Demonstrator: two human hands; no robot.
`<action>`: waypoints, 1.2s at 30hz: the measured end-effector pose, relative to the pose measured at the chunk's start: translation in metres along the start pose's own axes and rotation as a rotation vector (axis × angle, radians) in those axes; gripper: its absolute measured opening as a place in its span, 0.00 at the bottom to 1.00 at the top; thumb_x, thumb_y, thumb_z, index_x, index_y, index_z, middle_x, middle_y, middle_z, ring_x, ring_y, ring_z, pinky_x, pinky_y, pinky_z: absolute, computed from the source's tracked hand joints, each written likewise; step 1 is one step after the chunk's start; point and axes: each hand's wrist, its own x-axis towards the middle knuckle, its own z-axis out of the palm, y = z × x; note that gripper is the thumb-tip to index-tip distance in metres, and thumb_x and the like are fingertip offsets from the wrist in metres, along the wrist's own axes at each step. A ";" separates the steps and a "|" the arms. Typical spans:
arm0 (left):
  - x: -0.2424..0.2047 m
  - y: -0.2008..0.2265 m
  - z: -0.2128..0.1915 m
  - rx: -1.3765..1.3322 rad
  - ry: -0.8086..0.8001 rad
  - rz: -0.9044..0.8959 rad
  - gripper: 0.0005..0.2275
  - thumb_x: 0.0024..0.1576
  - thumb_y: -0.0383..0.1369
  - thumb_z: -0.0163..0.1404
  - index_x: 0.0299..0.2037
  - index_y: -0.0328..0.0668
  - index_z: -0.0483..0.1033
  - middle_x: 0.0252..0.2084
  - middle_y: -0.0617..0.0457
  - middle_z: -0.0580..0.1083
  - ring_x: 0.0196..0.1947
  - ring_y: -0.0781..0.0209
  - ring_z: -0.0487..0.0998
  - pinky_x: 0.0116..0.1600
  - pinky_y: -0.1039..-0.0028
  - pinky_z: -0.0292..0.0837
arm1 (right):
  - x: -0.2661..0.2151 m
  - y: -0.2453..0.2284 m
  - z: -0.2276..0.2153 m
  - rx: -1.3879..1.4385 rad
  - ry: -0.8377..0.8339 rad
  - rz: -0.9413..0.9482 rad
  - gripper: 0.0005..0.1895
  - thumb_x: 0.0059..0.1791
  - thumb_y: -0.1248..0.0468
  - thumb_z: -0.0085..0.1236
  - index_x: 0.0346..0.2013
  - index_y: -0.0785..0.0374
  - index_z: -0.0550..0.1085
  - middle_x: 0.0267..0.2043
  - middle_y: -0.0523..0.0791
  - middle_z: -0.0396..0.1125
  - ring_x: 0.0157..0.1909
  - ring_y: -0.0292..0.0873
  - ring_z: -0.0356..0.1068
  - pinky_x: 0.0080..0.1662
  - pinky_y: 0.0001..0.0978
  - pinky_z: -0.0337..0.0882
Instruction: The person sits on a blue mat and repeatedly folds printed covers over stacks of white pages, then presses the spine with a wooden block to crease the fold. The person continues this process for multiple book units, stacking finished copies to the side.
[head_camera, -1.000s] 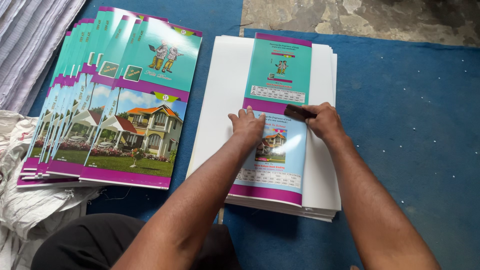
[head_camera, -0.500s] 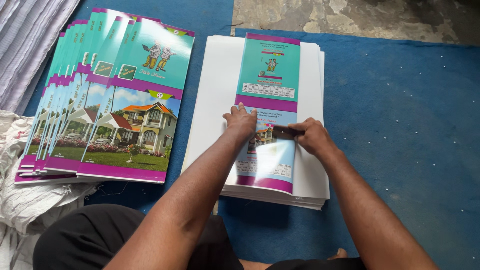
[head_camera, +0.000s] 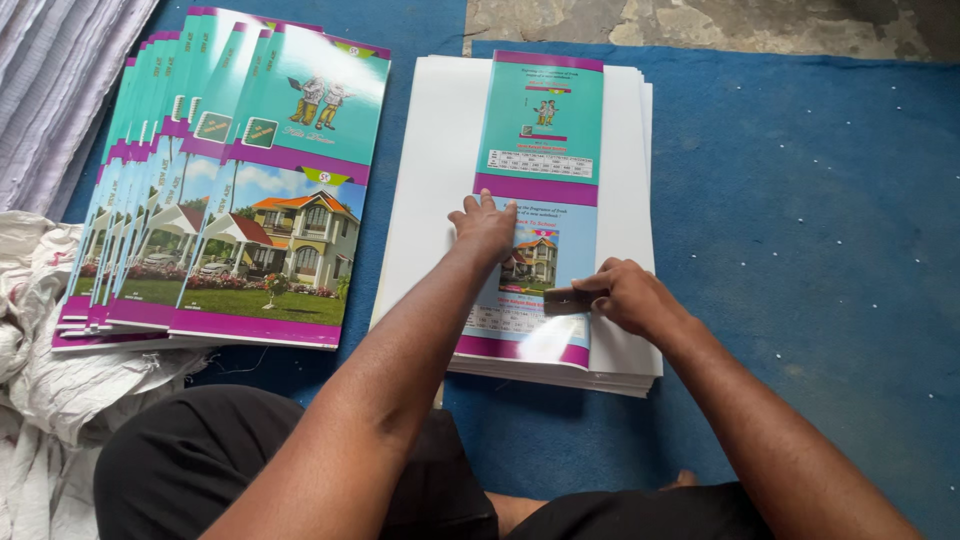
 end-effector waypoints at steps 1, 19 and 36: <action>-0.001 0.001 0.000 0.001 0.003 -0.004 0.48 0.44 0.38 0.70 0.75 0.65 0.52 0.78 0.40 0.47 0.74 0.38 0.52 0.69 0.35 0.51 | -0.002 0.001 0.000 -0.007 -0.001 -0.026 0.21 0.48 0.68 0.61 0.54 0.44 0.78 0.54 0.42 0.71 0.53 0.39 0.71 0.58 0.34 0.73; -0.008 0.002 0.051 -0.142 0.223 -0.010 0.30 0.56 0.35 0.55 0.70 0.53 0.61 0.75 0.37 0.51 0.75 0.36 0.50 0.73 0.52 0.50 | -0.039 0.011 0.022 -0.114 -0.057 -0.208 0.17 0.46 0.70 0.62 0.45 0.46 0.83 0.47 0.42 0.74 0.48 0.42 0.74 0.53 0.38 0.75; -0.081 0.056 0.056 -0.135 0.309 0.124 0.23 0.55 0.39 0.55 0.61 0.43 0.70 0.68 0.38 0.62 0.70 0.40 0.59 0.64 0.46 0.60 | -0.030 0.013 0.022 -0.138 -0.262 -0.002 0.12 0.47 0.67 0.62 0.44 0.50 0.82 0.38 0.44 0.79 0.42 0.40 0.78 0.45 0.37 0.75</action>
